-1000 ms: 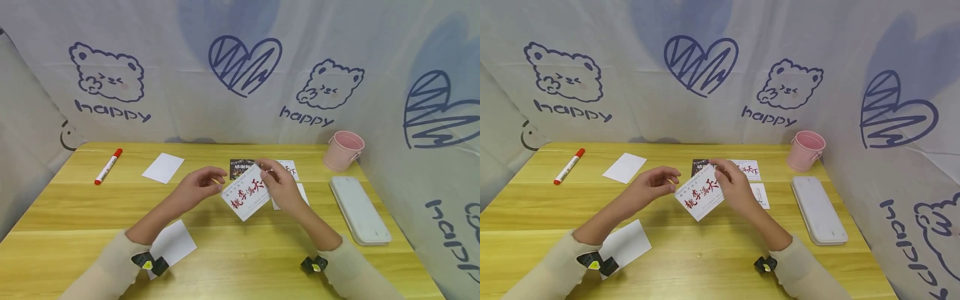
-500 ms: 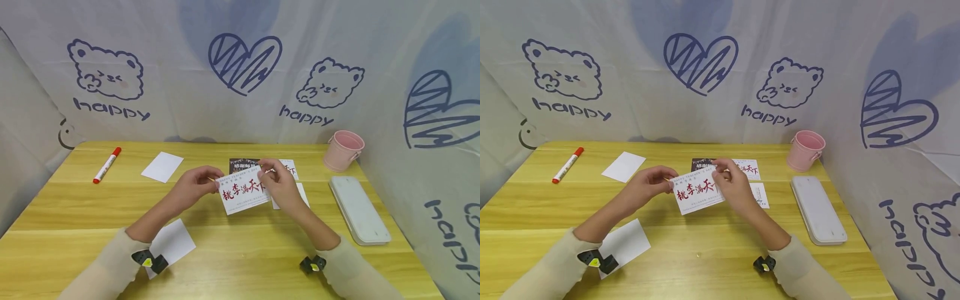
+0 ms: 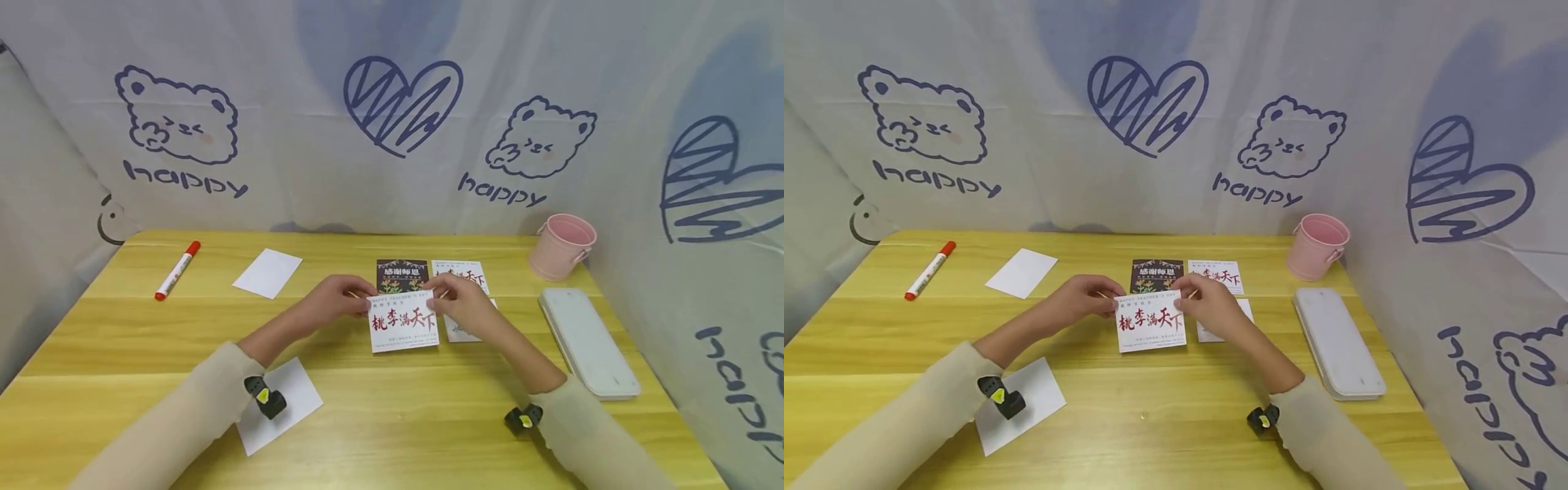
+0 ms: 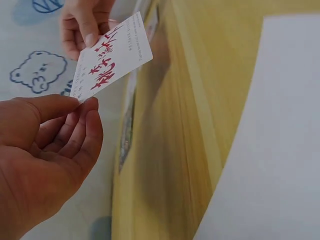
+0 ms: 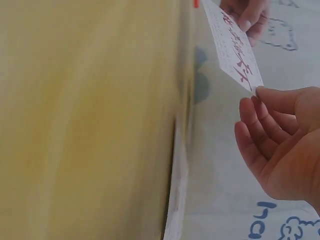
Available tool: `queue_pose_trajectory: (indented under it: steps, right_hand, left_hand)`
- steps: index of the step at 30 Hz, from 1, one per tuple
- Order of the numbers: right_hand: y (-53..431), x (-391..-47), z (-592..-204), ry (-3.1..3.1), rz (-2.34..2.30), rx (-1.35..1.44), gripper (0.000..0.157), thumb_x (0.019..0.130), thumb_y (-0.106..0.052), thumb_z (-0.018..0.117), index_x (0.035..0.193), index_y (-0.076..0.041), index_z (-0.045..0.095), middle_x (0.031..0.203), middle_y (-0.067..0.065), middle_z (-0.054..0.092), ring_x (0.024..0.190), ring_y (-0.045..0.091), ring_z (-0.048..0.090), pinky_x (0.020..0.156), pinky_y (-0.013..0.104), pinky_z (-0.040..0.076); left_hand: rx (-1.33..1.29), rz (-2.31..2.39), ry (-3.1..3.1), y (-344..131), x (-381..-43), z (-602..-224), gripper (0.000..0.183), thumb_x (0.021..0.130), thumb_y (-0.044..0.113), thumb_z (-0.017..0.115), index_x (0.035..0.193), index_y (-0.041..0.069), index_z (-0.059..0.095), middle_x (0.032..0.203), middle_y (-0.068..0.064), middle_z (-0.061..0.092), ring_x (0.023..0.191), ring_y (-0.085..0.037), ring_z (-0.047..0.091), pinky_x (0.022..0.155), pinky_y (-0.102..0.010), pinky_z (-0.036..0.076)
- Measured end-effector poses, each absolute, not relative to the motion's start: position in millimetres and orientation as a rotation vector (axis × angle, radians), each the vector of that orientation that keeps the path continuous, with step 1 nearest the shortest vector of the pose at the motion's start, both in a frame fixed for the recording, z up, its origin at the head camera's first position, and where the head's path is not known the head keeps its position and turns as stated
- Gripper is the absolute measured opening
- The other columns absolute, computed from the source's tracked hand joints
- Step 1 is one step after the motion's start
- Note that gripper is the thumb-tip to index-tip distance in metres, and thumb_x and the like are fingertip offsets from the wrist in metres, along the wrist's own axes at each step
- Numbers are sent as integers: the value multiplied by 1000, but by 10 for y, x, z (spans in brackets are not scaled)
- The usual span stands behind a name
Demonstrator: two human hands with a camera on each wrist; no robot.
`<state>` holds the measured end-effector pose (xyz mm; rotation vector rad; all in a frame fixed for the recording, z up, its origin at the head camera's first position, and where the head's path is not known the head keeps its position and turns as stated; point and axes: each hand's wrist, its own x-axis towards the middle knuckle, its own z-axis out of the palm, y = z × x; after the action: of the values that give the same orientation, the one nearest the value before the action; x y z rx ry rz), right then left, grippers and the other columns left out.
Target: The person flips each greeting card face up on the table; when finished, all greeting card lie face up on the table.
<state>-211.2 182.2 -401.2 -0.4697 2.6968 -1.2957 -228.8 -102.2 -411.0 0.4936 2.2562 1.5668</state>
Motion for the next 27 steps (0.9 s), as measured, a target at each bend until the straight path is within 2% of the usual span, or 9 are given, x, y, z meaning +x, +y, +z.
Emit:
queue_pose_trajectory:
  steps: [4,8,10,18,27]
  right_hand:
    - [1849,-2242,-4082,2736,-1186,-472,20,94,-14,71,114,-14,69,99,5,67,83,20,63,65,32,53]
    - [1883,-2390,-4159,2736,-1107,-454,13,93,-15,72,106,-15,72,98,4,66,85,19,61,68,32,52]
    - [1899,-2443,-4199,2727,-1079,-444,12,92,-15,73,104,-15,72,98,4,66,87,19,61,71,31,53]
    - [1903,-2509,-4290,2737,-980,-430,12,92,-12,73,104,-10,72,98,4,66,84,18,58,72,30,50]
    - [1850,-2587,-4340,2817,-761,-467,11,91,-16,75,102,-13,72,94,-1,68,85,14,59,80,32,50]
  left_hand:
    - [576,1434,2345,-945,-2419,-4203,19,94,2,62,111,1,70,101,-11,68,88,-18,63,82,-34,57]
    - [664,1275,2457,-886,-2525,-4257,16,94,4,64,109,4,70,102,-8,69,89,-17,61,79,-29,52]
    - [687,1191,2497,-853,-2572,-4269,17,94,6,64,110,5,71,104,-8,70,91,-17,62,80,-30,52]
    - [712,922,2603,-747,-2654,-4300,16,96,9,65,110,8,73,109,-6,71,97,-17,62,90,-35,51]
    - [724,806,2662,-733,-2714,-4304,16,97,9,65,109,9,75,112,-6,72,96,-19,59,87,-35,49]
